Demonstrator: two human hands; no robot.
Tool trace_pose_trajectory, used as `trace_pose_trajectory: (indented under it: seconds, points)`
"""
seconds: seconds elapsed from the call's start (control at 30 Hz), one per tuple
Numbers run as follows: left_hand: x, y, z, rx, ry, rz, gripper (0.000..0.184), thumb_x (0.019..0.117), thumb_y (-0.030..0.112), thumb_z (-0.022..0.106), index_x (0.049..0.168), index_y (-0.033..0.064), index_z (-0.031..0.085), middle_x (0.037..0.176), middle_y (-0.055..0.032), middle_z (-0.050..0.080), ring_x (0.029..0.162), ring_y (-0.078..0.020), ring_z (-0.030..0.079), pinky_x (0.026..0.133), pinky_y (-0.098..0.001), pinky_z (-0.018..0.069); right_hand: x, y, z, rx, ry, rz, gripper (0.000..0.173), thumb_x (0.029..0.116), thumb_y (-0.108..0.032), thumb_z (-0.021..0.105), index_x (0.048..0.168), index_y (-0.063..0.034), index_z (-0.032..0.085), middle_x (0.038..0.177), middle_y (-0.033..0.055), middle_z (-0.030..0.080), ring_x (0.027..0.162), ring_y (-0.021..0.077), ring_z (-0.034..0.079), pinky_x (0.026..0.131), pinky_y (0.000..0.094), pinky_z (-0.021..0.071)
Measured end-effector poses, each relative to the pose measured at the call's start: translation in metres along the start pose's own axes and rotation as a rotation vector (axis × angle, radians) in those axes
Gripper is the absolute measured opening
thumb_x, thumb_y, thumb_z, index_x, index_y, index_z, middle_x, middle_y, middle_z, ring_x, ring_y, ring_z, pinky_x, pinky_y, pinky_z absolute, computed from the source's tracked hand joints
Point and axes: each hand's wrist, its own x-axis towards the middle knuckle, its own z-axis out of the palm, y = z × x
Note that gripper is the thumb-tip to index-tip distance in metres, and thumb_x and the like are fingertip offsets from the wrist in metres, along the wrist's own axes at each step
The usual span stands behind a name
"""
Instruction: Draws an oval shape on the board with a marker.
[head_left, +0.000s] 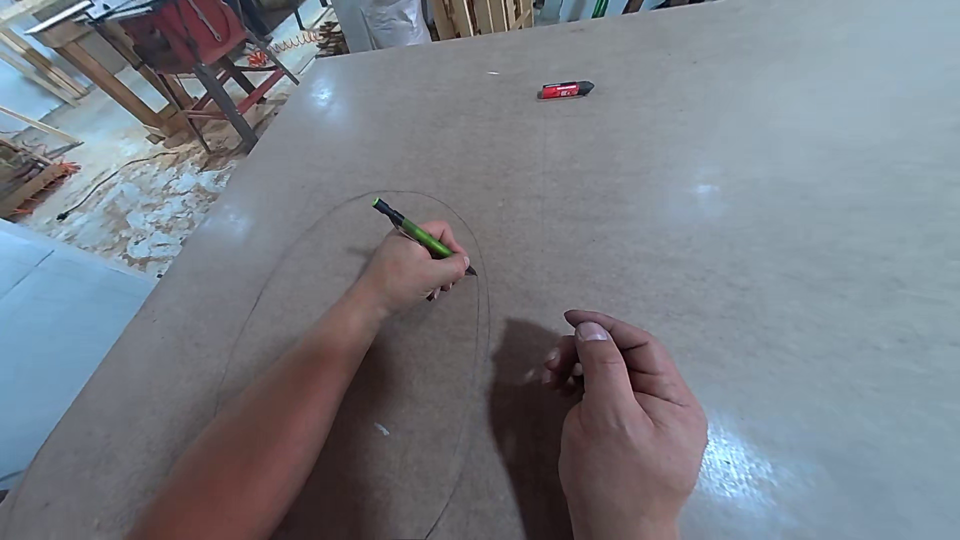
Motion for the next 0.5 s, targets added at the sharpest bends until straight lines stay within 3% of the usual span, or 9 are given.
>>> trace_pose_trajectory:
  seconds: [0.3,0.5]
  points:
    - [0.025,-0.007,-0.008,-0.077,0.131,0.029,0.006,0.0943,0.001,0.070,0.092,-0.0022,0.066,0.071,-0.0124,0.069,0.053,-0.0146,0.063,0.046,-0.0244,0.0519,0.002,-0.002,0.001,0.017,0.009,0.001,0.021,0.1026,-0.008,0.048,0.102,-0.0010,0.068,0.068,-0.0007,0.065,0.056,0.0079,0.064,0.050,0.0200,0.0552]
    - [0.012,-0.007,-0.009,-0.008,-0.059,0.086,0.007,0.0911,0.007,0.070,0.088,0.0026,0.066,0.069,-0.0100,0.069,0.053,-0.0139,0.063,0.045,-0.0243,0.0491,0.003,-0.001,0.000,0.021,0.016,0.001,0.021,0.1027,-0.008,0.048,0.101,-0.0005,0.068,0.068,0.0000,0.065,0.056,0.0085,0.064,0.050,0.0202,0.0549]
